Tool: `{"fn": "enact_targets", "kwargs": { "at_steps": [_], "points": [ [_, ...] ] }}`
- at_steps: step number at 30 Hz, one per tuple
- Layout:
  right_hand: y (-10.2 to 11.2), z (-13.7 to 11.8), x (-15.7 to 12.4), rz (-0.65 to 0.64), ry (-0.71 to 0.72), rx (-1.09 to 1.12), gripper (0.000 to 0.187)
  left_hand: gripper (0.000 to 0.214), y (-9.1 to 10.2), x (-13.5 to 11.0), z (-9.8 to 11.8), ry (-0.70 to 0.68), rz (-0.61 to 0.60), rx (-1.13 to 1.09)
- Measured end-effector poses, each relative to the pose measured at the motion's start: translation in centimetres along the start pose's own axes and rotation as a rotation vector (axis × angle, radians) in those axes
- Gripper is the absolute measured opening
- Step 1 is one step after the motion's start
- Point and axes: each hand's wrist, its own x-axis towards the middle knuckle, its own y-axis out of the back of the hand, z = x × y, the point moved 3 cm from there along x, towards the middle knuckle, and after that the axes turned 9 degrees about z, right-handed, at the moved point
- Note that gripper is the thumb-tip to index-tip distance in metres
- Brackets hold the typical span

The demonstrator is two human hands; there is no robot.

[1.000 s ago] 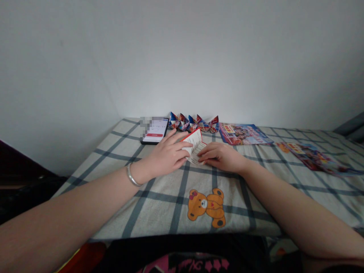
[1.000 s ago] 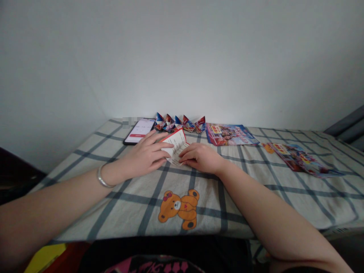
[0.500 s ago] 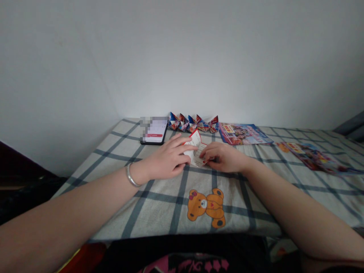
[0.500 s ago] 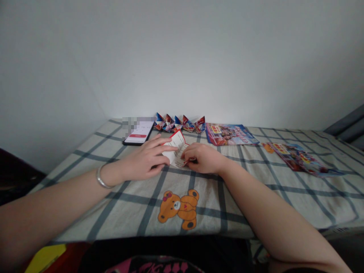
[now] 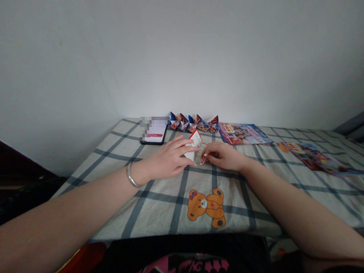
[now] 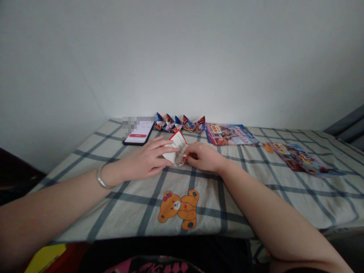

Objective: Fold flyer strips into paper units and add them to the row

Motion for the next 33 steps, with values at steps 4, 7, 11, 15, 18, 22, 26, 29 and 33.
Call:
{"fn": "enact_targets", "kwargs": {
  "at_steps": [4,7,11,15,18,22,26,29,33],
  "points": [
    [-0.5,0.4,0.1,0.066,-0.124,-0.101,0.013,0.024,0.1,0.1,0.0,-0.002,0.001,-0.009],
    [-0.8,0.9,0.0,0.117,-0.221,-0.154,0.015,0.026,0.1,0.1,-0.1,0.0,-0.012,-0.007],
    [-1.0,1.4,0.0,0.155,-0.305,-0.175,0.016,0.027,-0.1,0.1,-0.1,0.013,-0.046,-0.019],
    [-0.9,1.7,0.0,0.154,-0.359,-0.151,0.015,0.024,-0.4,0.0,-0.1,0.02,-0.062,-0.042],
    [-0.7,1.7,-0.1,0.153,-0.372,-0.159,0.015,0.025,-0.6,-0.1,-0.1,0.03,-0.063,-0.035],
    [-0.9,1.7,0.0,0.16,-0.396,-0.194,0.015,0.027,-0.6,-0.1,0.0,0.032,-0.064,-0.022],
    [-1.3,1.9,0.2,0.199,-0.387,-0.21,0.014,0.033,-0.8,0.0,0.1,0.026,-0.051,-0.015],
    [-1.6,2.0,0.3,0.217,-0.362,-0.256,0.014,0.032,-1.1,0.1,0.1,0.008,-0.06,-0.012],
    [-1.7,2.0,0.4,0.223,-0.341,-0.303,0.014,0.03,-1.2,0.2,0.2,0.004,-0.069,0.002]
  ]
}}
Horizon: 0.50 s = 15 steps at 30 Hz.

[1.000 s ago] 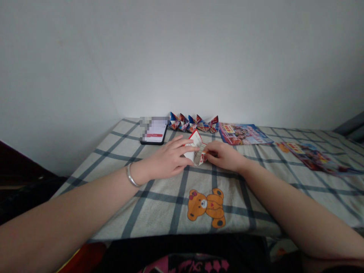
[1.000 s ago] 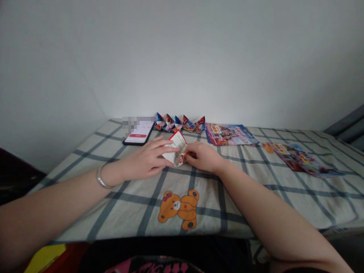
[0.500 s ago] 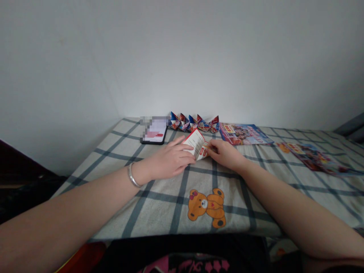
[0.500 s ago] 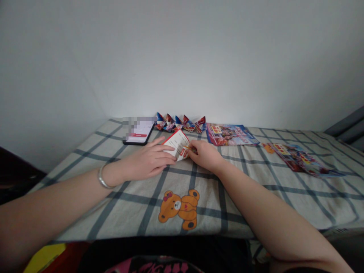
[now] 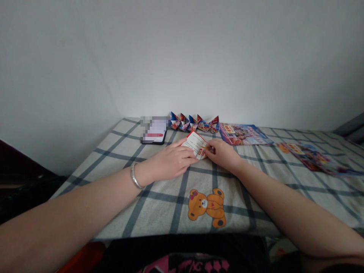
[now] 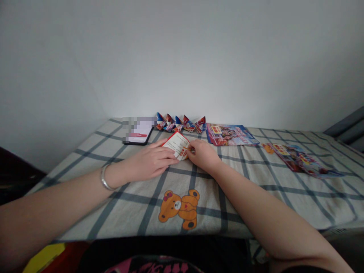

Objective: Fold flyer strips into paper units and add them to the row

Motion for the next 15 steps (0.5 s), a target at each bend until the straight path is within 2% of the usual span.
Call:
{"fn": "enact_targets", "kwargs": {
  "at_steps": [5,15],
  "points": [
    [0.0,0.14,0.15,-0.025,-0.019,-0.006,0.015,0.031,0.2,0.07,0.32,0.006,0.005,0.049],
    [0.01,0.27,0.41,-0.035,-0.036,0.002,0.013,0.037,-0.4,-0.13,0.09,0.051,0.017,-0.043]
  ]
}}
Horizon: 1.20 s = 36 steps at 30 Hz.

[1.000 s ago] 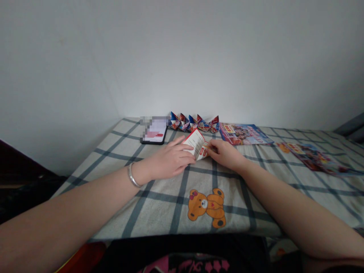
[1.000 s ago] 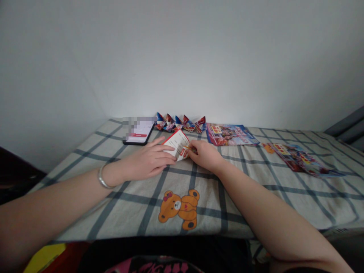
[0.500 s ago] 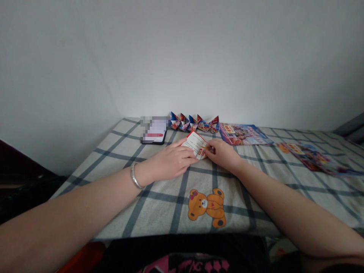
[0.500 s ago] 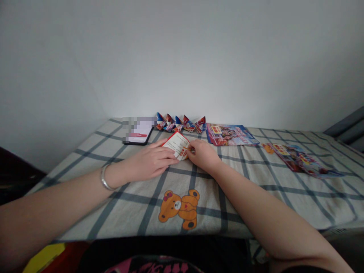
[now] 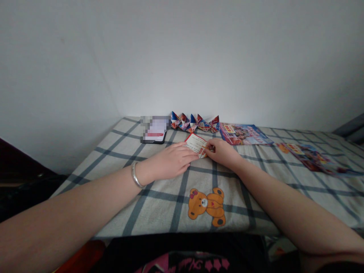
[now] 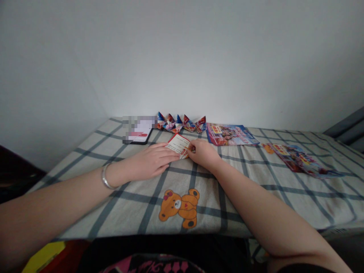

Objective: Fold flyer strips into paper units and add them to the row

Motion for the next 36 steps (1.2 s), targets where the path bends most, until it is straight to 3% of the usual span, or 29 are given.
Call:
{"fn": "enact_targets", "kwargs": {
  "at_steps": [17,25,29,36],
  "points": [
    [-0.3,0.2,0.1,-0.024,-0.03,-0.05,0.014,0.036,-0.4,-0.1,-0.3,0.023,-0.02,-0.05],
    [-0.1,0.1,0.0,-0.009,-0.013,-0.019,0.011,0.027,0.5,0.1,-0.8,0.023,-0.034,-0.075],
    [0.0,0.4,-0.1,-0.001,-0.002,-0.002,0.011,0.031,0.7,0.2,-0.6,0.104,-0.02,-0.15],
    [0.6,1.5,0.0,-0.012,0.143,-0.018,0.007,0.03,0.2,0.4,1.2,0.234,-0.055,-0.184]
  ]
}}
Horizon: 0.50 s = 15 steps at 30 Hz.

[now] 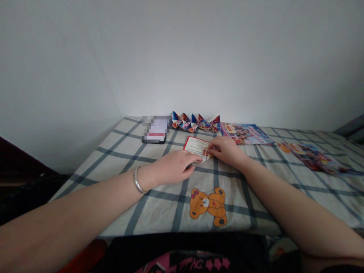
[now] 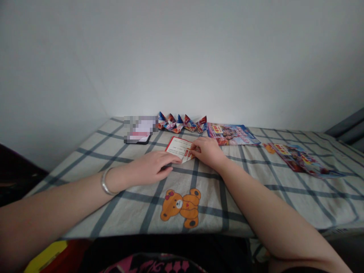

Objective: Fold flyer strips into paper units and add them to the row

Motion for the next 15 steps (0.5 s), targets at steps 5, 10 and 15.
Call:
{"fn": "enact_targets", "kwargs": {
  "at_steps": [5,10,15],
  "points": [
    [-0.1,0.6,0.1,0.008,0.041,0.084,0.004,0.037,-0.4,-0.2,-0.5,-0.029,0.028,0.058],
    [-0.3,0.6,0.1,0.036,0.053,0.138,0.003,0.039,-0.5,-0.3,-1.5,-0.027,-0.014,0.115],
    [-0.8,0.1,0.0,0.092,0.006,0.249,0.005,0.033,-0.1,-0.2,-1.5,-0.076,-0.022,0.145]
  ]
}}
